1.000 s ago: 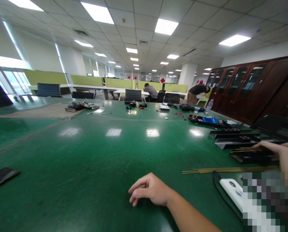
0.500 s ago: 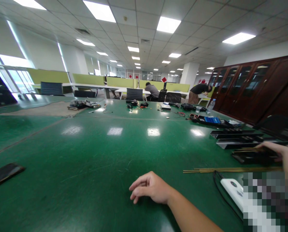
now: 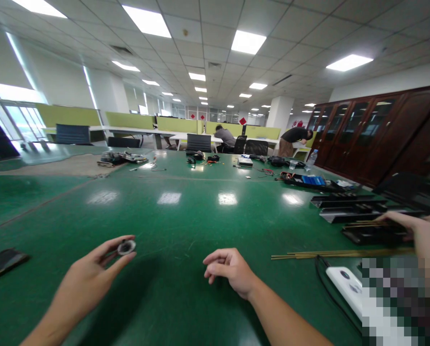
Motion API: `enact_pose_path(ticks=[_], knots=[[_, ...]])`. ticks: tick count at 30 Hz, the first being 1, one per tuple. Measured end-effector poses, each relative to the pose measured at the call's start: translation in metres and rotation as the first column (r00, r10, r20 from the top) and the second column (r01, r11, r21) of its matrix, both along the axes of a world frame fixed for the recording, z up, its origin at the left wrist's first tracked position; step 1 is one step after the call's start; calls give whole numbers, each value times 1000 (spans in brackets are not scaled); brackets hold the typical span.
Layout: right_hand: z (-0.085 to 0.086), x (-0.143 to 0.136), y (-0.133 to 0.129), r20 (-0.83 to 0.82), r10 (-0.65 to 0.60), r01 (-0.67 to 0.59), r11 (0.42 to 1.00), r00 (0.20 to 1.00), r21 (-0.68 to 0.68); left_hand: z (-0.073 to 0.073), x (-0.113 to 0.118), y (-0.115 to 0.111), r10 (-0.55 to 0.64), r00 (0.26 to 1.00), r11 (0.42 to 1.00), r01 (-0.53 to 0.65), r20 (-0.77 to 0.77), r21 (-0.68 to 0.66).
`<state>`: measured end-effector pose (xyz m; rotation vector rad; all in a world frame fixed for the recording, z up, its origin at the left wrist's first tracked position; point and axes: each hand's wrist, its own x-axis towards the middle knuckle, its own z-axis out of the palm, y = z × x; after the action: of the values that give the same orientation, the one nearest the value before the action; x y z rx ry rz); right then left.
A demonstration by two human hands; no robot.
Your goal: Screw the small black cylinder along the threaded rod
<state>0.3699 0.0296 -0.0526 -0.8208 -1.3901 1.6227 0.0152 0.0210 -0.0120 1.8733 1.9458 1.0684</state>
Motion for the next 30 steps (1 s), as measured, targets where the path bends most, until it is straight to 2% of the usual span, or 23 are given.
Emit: enact_pose_path(ticks=[2,5,8,10,13,18,20,26,30], knots=[[-1,1,3,36,-81,79,995,996,58,-9,34,13,-192,981,981,192,-7,-19],[-1,1,2,151,-216,182,960,964,213,-19,87,18,-410,910,909,413,-54,57],[0,-1,-1,286,-347,234,902,893,362,-28,117,16,-531,845,845,534,-61,36],[1,-3,-3,350,-377,224,886,858,406,-36,121,15,-524,850,849,526,-53,39],[3,-6,-6,399,-391,196,873,829,447,-47,116,15,-517,854,853,519,-53,55],[11,-12,-10,442,-393,122,841,807,527,-51,110,17,-659,751,743,659,-48,118],[14,-13,-11,465,-394,89,830,792,551,-51,110,18,-683,728,716,684,-57,140],[18,-17,-12,485,-413,59,805,771,590,-57,106,19,-661,749,734,659,-49,163],[19,-17,-13,483,-420,54,794,768,605,-55,108,15,-655,755,745,652,-27,142]])
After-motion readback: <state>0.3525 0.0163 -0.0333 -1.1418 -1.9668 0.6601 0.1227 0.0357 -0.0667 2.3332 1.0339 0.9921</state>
